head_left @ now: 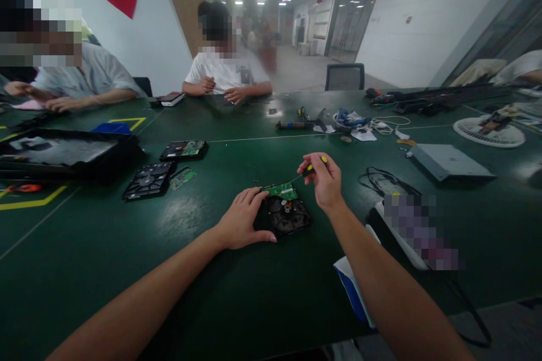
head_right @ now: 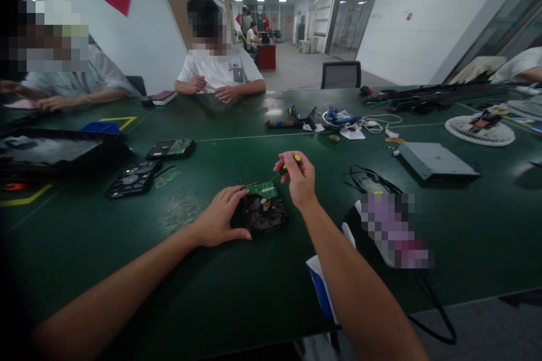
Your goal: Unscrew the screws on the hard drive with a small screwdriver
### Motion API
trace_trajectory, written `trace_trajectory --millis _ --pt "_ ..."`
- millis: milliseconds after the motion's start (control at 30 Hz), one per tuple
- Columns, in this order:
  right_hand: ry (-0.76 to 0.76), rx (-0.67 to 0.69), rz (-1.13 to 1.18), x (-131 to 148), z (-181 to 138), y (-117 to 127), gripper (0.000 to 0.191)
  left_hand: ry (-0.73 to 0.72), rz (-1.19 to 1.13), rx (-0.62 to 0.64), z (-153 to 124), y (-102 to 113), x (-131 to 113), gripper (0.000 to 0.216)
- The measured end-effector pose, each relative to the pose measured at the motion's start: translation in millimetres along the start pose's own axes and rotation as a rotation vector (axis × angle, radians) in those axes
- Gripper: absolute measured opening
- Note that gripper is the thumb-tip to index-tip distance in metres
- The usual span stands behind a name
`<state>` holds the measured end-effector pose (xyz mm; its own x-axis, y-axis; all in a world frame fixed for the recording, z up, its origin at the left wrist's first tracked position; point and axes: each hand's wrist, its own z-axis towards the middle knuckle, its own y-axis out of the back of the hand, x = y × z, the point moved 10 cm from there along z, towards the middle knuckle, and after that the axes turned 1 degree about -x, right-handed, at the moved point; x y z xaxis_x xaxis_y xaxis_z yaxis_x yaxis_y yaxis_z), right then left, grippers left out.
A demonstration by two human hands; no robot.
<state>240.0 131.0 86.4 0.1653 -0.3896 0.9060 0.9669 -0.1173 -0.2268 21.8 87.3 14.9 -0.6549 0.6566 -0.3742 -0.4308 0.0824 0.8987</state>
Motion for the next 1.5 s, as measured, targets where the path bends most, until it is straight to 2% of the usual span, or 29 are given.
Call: trace_trajectory --millis 200,467,833,1500 --pt "0.014 -0.060 0.029 0.7 2.8 6.2 0.033 -0.010 0.017 0.009 0.0 0.3 -1.7 0.120" --pt "0.088 -0.200 -0.065 8.6 5.5 23.5 0.031 -0.003 0.031 0.041 -2.5 -2.1 0.1 0.119" --pt "0.171 -0.090 -0.170 20.8 -3.3 1.1 0.033 -0.021 0.034 0.019 -3.0 -1.5 0.2 0.120" --pt "0.176 -0.004 -0.274 17.2 -4.6 -6.3 0.031 -0.035 0.020 0.037 -2.7 -0.5 -1.8 0.116"
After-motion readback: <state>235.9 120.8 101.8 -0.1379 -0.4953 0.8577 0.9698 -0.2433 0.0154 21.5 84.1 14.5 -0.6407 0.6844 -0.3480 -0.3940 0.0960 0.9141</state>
